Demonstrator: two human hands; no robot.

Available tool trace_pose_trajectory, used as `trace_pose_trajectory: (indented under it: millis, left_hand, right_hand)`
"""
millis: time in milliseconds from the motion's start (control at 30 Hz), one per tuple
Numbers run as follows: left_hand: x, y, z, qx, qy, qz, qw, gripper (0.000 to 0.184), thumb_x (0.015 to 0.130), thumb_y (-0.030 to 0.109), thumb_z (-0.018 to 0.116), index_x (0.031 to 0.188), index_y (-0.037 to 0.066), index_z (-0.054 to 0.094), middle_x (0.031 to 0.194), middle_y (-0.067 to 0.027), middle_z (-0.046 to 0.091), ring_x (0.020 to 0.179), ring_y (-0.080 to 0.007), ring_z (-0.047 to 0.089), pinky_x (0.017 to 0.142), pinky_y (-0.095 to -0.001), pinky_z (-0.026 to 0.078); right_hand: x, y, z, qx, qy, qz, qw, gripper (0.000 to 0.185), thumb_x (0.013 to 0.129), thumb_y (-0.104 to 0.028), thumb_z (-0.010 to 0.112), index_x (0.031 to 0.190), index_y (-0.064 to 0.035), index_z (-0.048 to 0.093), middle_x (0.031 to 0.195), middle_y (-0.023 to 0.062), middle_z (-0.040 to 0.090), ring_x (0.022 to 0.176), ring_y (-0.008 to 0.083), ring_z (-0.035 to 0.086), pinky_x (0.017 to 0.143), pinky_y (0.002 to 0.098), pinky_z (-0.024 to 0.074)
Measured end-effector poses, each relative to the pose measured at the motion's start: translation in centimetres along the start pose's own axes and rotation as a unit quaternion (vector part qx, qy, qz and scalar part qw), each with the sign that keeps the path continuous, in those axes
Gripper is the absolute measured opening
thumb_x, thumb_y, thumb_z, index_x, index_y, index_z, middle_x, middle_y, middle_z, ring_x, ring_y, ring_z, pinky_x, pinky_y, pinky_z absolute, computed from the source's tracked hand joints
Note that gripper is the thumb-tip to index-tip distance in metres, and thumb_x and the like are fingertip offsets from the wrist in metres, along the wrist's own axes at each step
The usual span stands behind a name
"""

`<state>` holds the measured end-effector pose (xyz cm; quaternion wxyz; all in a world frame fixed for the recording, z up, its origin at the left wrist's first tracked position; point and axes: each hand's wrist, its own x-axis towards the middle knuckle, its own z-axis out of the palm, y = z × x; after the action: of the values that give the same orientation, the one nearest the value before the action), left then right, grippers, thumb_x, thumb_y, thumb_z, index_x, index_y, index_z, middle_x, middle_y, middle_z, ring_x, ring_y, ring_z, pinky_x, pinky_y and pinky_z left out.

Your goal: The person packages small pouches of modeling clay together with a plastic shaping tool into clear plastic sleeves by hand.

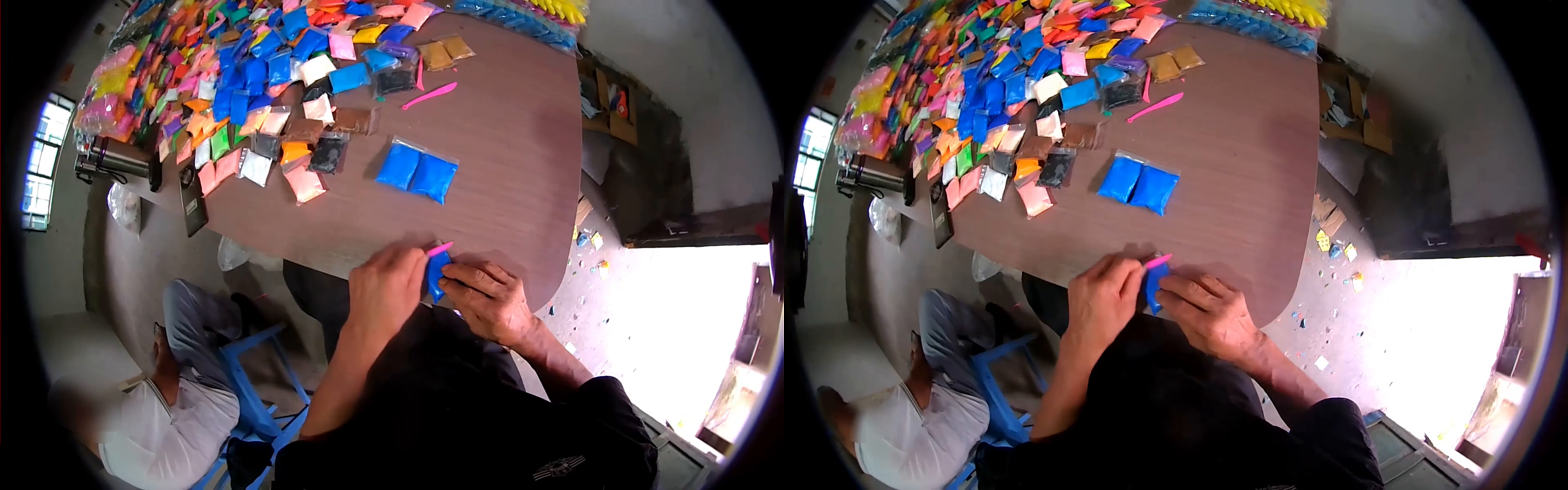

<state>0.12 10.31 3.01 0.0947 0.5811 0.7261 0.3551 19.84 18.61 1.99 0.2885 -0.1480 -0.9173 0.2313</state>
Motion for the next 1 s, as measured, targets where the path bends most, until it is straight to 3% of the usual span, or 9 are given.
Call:
trace_pose_trajectory:
  millis: [67, 200, 367, 600, 800, 1000]
  left_hand:
    - [0.8, -0.7, 0.0, 0.030, -0.004, -0.012, 0.999, 0.008, 0.093, 0.011, 0.075, 0.090, 0.007, 0.068, 0.085, -0.0135, 0.071, 0.075, -0.0383, 0.070, 0.064, -0.0454, 0.056]
    - [1.1, -1.2, -0.2, 0.032, 0.014, -0.012, 0.999, 0.008, 0.093, 0.011, 0.075, 0.091, 0.006, 0.069, 0.085, -0.0143, 0.071, 0.073, -0.0383, 0.070, 0.062, -0.0448, 0.055]
    - [-1.5, 0.0, -1.3, -0.087, 0.010, -0.054, 0.995, 0.012, 0.090, 0.008, 0.079, 0.092, 0.006, 0.068, 0.085, -0.0150, 0.072, 0.070, -0.0368, 0.070, 0.059, -0.0399, 0.054]
    - [-2.3, -2.0, -1.8, 0.063, 0.045, -0.055, 0.995, 0.010, 0.092, 0.010, 0.077, 0.091, 0.008, 0.067, 0.084, -0.0130, 0.072, 0.070, -0.0367, 0.071, 0.059, -0.0424, 0.056]
    - [-4.1, -0.3, -1.2, -0.085, 0.039, -0.061, 0.994, 0.011, 0.091, 0.008, 0.079, 0.093, 0.005, 0.069, 0.082, -0.0135, 0.071, 0.067, -0.0341, 0.070, 0.059, -0.0386, 0.054]
    - [-3.5, -2.2, -1.7, 0.052, 0.059, -0.080, 0.994, 0.010, 0.092, 0.013, 0.076, 0.092, 0.008, 0.068, 0.084, -0.0149, 0.072, 0.074, -0.0397, 0.071, 0.060, -0.0446, 0.056]
  right_hand:
    - [0.4, -0.1, 0.0, -0.006, 0.014, 0.001, 1.000, 0.033, 0.073, 0.002, 0.083, 0.105, -0.0053, 0.078, 0.116, 0.0092, 0.074, 0.103, 0.0291, 0.072, 0.087, 0.0390, 0.0622]
    - [0.7, -0.3, 0.1, -0.007, 0.016, -0.004, 1.000, 0.034, 0.072, 0.003, 0.082, 0.105, -0.0044, 0.078, 0.115, 0.0097, 0.074, 0.102, 0.0292, 0.073, 0.086, 0.0392, 0.0625]
    - [0.5, -0.3, 0.2, -0.006, 0.012, 0.004, 1.000, 0.034, 0.073, 0.004, 0.081, 0.105, -0.0034, 0.078, 0.113, 0.0103, 0.074, 0.099, 0.0297, 0.073, 0.084, 0.0391, 0.0622]
    - [0.1, -0.1, 0.6, -0.005, 0.003, 0.006, 1.000, 0.035, 0.075, 0.001, 0.077, 0.109, -0.0067, 0.078, 0.120, 0.0079, 0.072, 0.104, 0.0281, 0.071, 0.088, 0.0388, 0.0601]
    - [0.3, -0.2, 0.5, -0.003, -0.002, 0.015, 1.000, 0.035, 0.074, 0.002, 0.078, 0.108, -0.0063, 0.078, 0.117, 0.0085, 0.073, 0.104, 0.0283, 0.071, 0.089, 0.0386, 0.0604]
    - [0.4, -0.2, 0.5, -0.002, 0.006, 0.008, 1.000, 0.033, 0.075, 0.002, 0.078, 0.107, -0.0058, 0.077, 0.117, 0.0093, 0.073, 0.105, 0.0290, 0.071, 0.088, 0.0390, 0.0612]
